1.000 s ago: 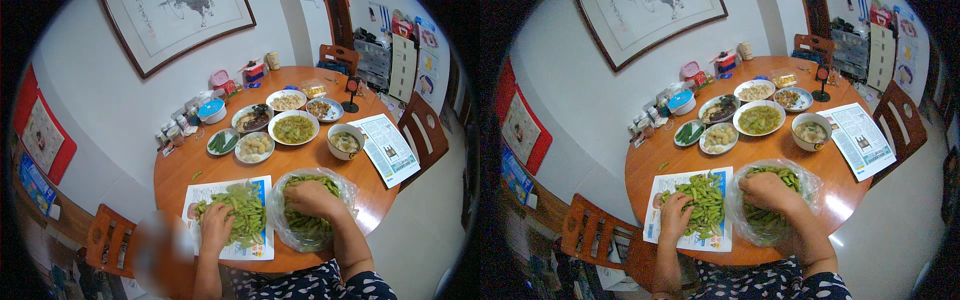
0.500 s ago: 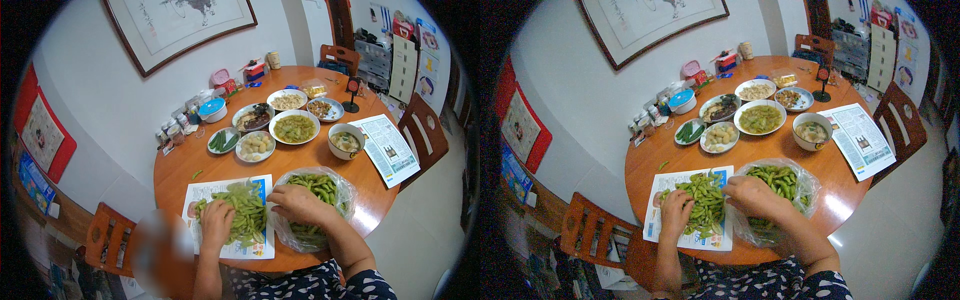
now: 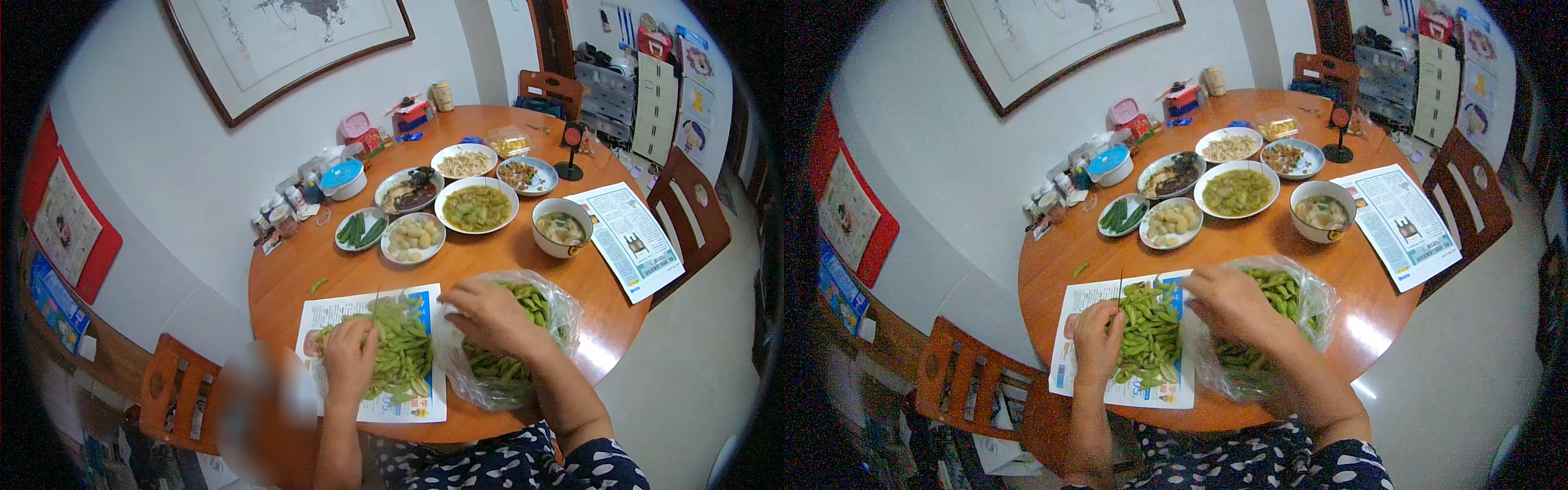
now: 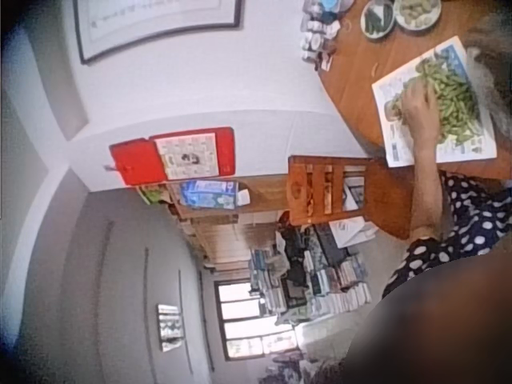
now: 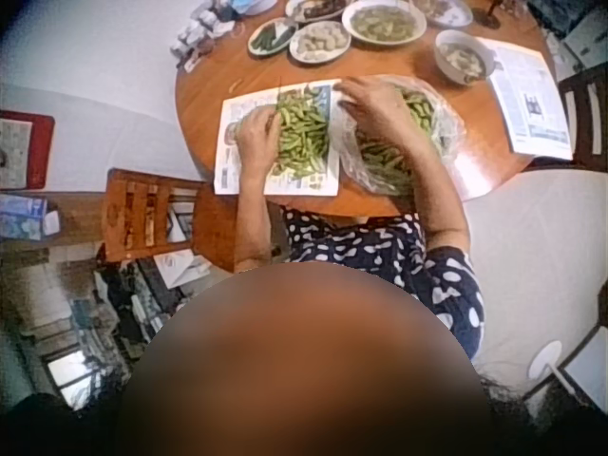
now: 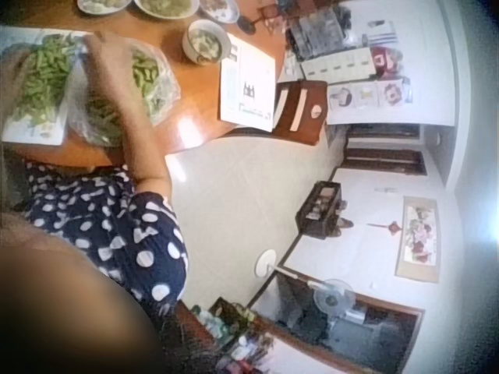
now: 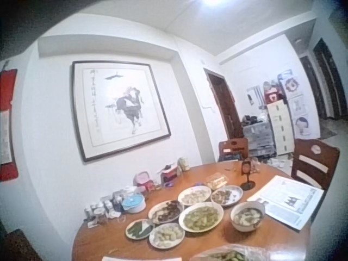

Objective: The recorder is picking edamame from a plastic bag and placing them on a newspaper on the table.

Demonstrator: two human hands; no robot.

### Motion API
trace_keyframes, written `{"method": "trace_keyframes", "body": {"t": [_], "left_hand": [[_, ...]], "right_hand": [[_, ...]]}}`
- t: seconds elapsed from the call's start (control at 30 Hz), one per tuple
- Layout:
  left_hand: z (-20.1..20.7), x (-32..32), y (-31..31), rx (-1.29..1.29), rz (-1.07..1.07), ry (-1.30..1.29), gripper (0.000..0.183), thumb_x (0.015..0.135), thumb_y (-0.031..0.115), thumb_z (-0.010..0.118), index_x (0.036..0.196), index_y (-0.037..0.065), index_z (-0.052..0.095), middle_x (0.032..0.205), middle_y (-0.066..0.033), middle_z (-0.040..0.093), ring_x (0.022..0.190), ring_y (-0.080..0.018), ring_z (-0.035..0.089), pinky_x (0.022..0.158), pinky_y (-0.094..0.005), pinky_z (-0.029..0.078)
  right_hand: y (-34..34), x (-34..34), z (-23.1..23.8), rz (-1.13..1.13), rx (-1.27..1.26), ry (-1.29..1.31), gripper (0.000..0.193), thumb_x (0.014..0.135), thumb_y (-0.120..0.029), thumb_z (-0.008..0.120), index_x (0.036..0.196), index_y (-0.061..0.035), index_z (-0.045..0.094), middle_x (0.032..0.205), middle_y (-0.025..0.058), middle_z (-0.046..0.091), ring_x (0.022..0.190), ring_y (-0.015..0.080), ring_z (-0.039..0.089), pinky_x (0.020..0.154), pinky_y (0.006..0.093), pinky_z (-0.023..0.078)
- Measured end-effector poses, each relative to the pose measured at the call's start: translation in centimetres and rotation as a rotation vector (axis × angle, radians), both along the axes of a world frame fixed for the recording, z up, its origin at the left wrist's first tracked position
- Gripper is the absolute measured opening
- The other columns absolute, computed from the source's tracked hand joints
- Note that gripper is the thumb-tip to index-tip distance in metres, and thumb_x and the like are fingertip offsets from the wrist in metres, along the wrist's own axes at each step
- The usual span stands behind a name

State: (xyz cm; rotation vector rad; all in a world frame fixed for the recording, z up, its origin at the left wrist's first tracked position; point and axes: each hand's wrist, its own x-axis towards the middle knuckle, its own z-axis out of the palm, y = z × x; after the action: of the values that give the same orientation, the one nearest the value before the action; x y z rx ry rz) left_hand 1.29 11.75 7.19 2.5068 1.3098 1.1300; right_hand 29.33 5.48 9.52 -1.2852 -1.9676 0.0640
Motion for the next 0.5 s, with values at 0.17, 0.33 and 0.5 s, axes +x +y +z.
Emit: {"method": "trace_keyframes", "body": {"t": [0.17,0.33,0.5], "left_hand": [[1.0,5.2,-1.0,0.009,-0.301,-0.009,0.012,0.091,0.013,0.072,0.098,0.003,0.07,0.108,-0.0156,0.072,0.103,-0.0378,0.066,0.095,-0.0496,0.049],[1.5,10.3,-2.4,-0.128,-0.48,0.216,0.02,0.092,0.015,0.069,0.107,0.001,0.07,0.126,-0.0174,0.069,0.12,-0.0373,0.062,0.108,-0.0507,0.043],[0.9,12.3,-3.0,-0.057,-0.544,0.336,0.024,0.092,0.022,0.072,0.111,0.006,0.072,0.121,-0.015,0.07,0.124,-0.0351,0.06,0.112,-0.0561,0.039]], "right_hand": [[-0.5,0.3,1.2,-0.115,0.255,0.327,0.027,0.089,0.002,0.074,0.115,-0.0029,0.071,0.104,0.0138,0.071,0.091,0.0298,0.07,0.077,0.0394,0.056],[-0.6,1.6,1.9,-0.222,0.464,0.447,0.027,0.089,0.009,0.07,0.114,-0.0009,0.069,0.104,0.0167,0.072,0.091,0.033,0.07,0.074,0.0395,0.056],[-0.8,1.9,2.4,-0.224,0.437,0.507,0.025,0.089,0.008,0.071,0.112,-0.0006,0.07,0.104,0.0174,0.072,0.092,0.0337,0.071,0.077,0.0394,0.057]]}}
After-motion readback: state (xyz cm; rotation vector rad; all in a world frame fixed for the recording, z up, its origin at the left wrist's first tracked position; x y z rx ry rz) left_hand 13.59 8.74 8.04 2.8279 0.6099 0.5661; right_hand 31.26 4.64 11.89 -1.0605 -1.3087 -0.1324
